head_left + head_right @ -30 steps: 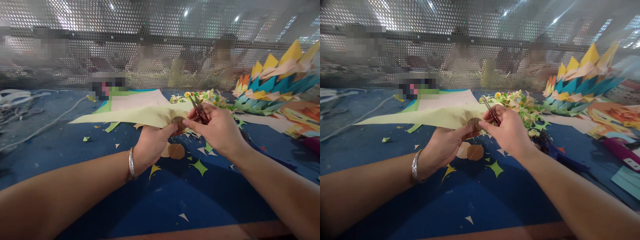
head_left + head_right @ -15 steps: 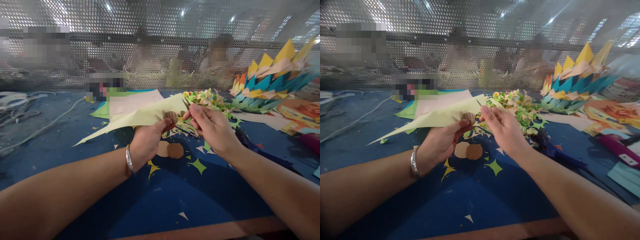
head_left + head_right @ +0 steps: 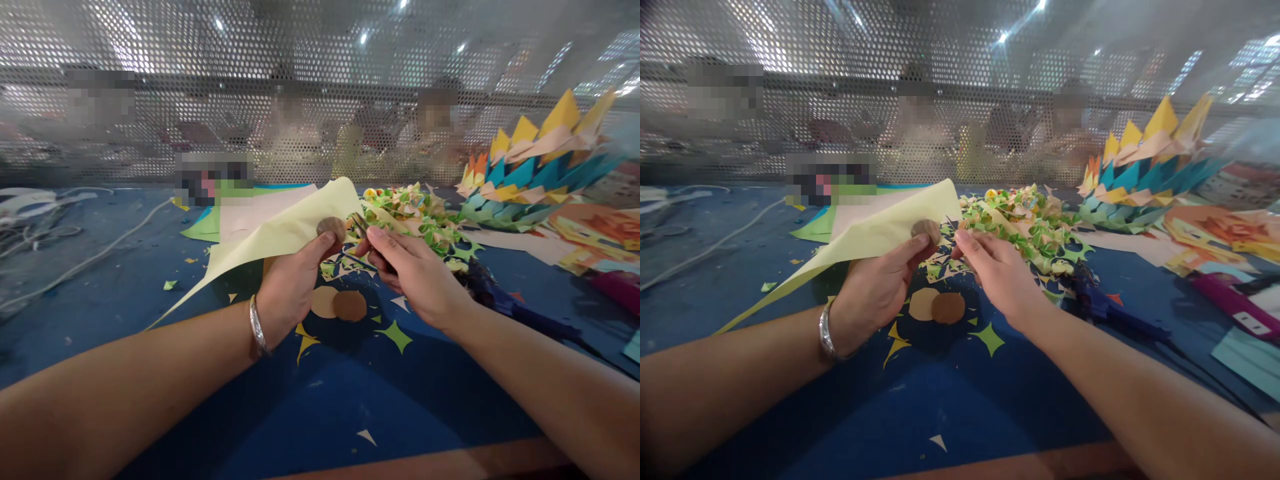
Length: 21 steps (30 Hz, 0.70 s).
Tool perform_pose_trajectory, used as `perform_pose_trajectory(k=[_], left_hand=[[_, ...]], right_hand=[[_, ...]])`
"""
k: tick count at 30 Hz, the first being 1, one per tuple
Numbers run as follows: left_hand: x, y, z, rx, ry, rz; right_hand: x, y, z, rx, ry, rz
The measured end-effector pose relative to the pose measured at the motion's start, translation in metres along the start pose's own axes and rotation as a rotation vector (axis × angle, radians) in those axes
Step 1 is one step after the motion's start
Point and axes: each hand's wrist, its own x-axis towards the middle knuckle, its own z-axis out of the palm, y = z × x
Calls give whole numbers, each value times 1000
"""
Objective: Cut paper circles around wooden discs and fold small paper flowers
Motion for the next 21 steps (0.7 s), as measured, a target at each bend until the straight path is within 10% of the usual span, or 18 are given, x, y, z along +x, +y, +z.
perform_pose_trajectory(k=[21], left_hand=[[-3,-5,0,-47,-96,-87]], right_hand=[[0,-4,5,328,-134,219]])
